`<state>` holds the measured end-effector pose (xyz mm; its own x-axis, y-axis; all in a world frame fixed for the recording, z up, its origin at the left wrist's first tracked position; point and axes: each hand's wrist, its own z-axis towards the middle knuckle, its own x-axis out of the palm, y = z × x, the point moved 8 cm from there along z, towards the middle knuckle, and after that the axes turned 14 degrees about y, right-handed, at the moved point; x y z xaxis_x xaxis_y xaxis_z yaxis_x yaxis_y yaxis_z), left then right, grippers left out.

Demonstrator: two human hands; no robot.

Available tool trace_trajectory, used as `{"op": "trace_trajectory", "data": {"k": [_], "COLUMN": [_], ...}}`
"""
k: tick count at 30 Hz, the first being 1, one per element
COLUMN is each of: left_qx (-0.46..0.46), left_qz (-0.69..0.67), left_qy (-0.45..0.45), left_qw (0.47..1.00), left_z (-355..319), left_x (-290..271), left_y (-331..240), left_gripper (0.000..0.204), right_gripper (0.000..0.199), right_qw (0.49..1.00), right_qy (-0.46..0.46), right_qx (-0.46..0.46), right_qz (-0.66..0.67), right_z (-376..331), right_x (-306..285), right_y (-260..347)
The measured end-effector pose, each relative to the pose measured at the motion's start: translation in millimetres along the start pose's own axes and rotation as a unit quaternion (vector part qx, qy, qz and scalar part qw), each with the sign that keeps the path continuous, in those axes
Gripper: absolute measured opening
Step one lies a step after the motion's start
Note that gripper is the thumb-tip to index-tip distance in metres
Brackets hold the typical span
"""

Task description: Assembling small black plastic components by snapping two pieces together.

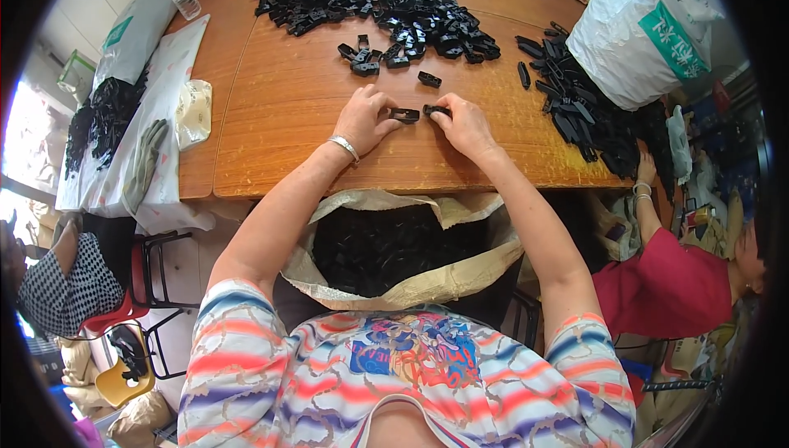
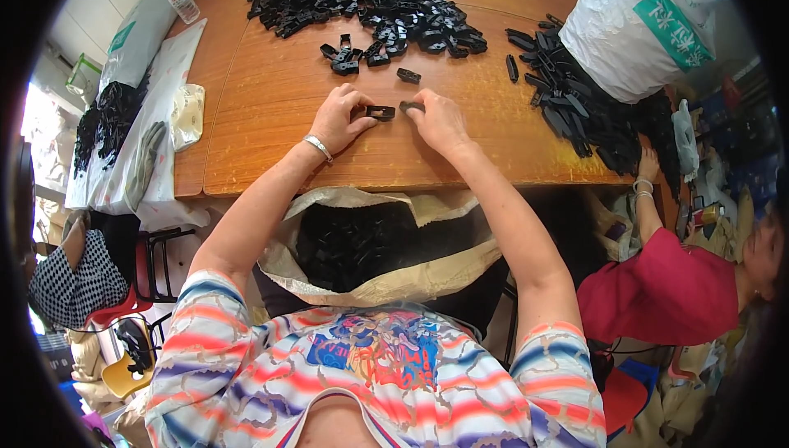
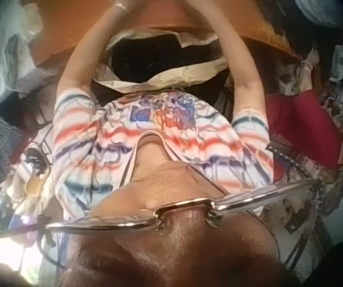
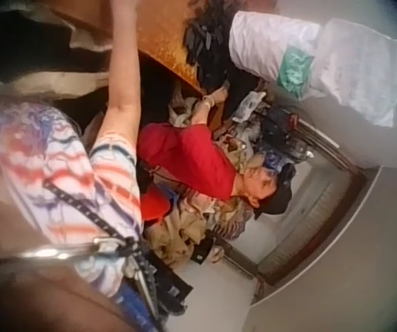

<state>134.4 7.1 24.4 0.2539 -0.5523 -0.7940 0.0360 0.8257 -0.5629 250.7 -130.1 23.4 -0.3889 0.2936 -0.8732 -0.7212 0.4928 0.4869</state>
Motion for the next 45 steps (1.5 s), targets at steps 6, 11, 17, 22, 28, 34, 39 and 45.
{"op": "trace_trajectory", "data": {"k": [6, 11, 17, 22, 28, 34, 39, 45], "left_qx": [-0.004, -0.004, -0.016, -0.084, -0.035, -0.077, -0.094, -0.076], "left_qz": [-0.007, -0.018, -0.096, -0.088, -0.042, 0.134, 0.214, 0.141], "left_qy": [0.002, -0.008, 0.050, 0.052, 0.101, -0.143, -0.076, -0.049], "left_qw": [1.000, 1.000, 0.994, 0.991, 0.993, 0.978, 0.969, 0.986], "left_z": [-0.5, -0.1, 5.8, 15.2, 21.3, 30.0, 49.0, 25.3], "left_x": [1.9, 1.8, 3.6, 7.1, 12.7, -44.5, -34.5, -29.3], "left_y": [6.4, 7.5, 18.2, 22.2, 15.1, 28.1, 45.9, 22.5], "left_gripper": [0.025, 0.026, 0.022, 0.019, 0.017, 0.026, 0.025, 0.025], "right_gripper": [0.021, 0.022, 0.021, 0.022, 0.024, 0.023, 0.031, 0.011], "right_qw": [0.990, 0.991, 0.989, 0.988, 0.990, 0.973, 0.935, 0.973], "right_qy": [-0.055, -0.044, -0.049, -0.029, -0.002, 0.079, 0.274, 0.031], "right_qx": [-0.104, -0.100, -0.138, -0.142, -0.130, -0.211, -0.226, -0.204], "right_qz": [0.080, 0.071, 0.000, -0.045, -0.060, 0.049, 0.013, 0.103], "right_z": [2.7, 0.4, 0.0, -2.1, -14.7, -102.5, -145.9, -70.1], "right_x": [6.4, 14.8, 13.2, 16.5, 11.0, 9.2, 73.2, -13.1], "right_y": [40.3, 41.9, 52.9, 57.9, 52.7, 106.1, 111.7, 83.3]}}
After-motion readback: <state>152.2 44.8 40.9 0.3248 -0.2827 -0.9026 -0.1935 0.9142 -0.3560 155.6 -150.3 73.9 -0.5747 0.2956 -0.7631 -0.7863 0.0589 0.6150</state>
